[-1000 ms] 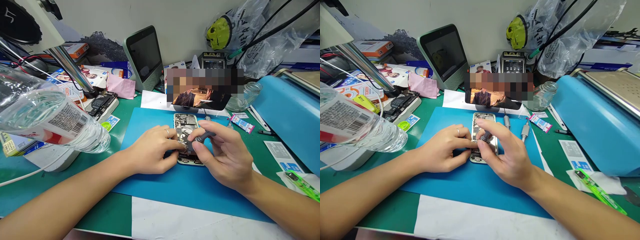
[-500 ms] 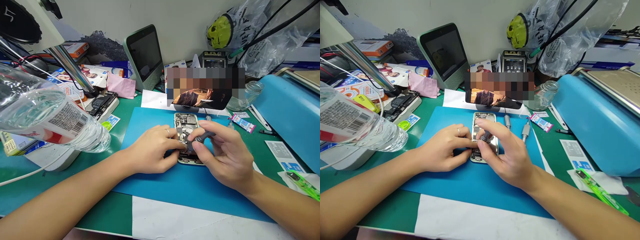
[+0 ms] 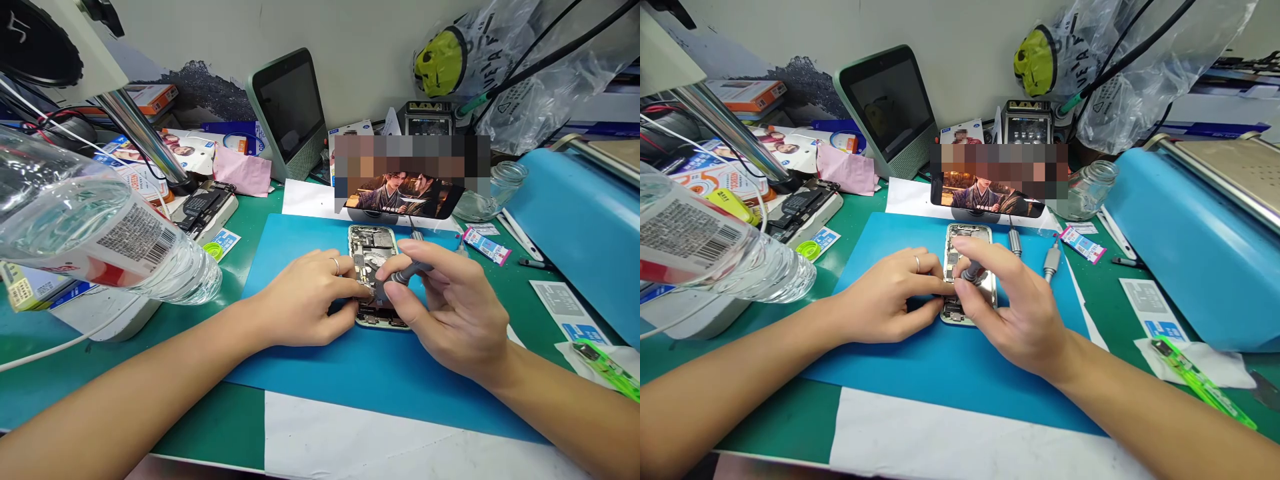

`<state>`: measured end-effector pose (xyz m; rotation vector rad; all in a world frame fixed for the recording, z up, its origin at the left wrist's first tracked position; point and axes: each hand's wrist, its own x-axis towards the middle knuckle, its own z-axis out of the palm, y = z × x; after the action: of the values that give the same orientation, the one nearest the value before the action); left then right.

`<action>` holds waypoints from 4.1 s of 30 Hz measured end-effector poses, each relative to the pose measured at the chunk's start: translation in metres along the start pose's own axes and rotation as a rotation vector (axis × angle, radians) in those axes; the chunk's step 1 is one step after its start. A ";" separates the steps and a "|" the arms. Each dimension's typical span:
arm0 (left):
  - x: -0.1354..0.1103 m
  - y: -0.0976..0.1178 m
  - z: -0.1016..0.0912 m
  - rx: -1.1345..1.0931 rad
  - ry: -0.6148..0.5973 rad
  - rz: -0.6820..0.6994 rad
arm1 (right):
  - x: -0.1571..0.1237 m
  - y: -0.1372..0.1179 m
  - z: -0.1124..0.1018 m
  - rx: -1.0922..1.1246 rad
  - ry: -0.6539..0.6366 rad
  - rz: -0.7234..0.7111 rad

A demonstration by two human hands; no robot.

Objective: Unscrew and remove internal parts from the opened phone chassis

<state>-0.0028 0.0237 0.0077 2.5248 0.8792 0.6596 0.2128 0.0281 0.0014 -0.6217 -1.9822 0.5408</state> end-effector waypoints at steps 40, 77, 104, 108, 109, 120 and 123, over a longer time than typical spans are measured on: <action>0.000 0.000 0.000 -0.016 -0.014 0.002 | 0.000 0.001 0.000 -0.023 0.009 -0.106; -0.001 -0.001 -0.001 -0.003 -0.016 -0.007 | 0.004 0.001 -0.002 -0.059 -0.062 -0.197; -0.003 -0.019 -0.009 -0.320 0.604 -0.472 | 0.006 -0.005 0.000 0.004 0.149 -0.101; -0.003 -0.023 -0.010 -0.318 0.696 -0.479 | 0.003 -0.002 0.000 0.012 0.117 -0.078; -0.003 -0.023 -0.010 -0.318 0.709 -0.477 | 0.002 -0.001 0.000 0.004 0.098 -0.060; 0.000 -0.023 -0.008 -0.381 0.744 -0.451 | 0.008 -0.002 0.006 -0.070 -0.151 0.048; 0.001 -0.023 -0.009 -0.394 0.744 -0.452 | 0.011 -0.001 0.005 -0.094 -0.181 0.034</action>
<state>-0.0175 0.0433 0.0035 1.6349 1.3359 1.4696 0.2035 0.0329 0.0068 -0.6859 -2.1808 0.5426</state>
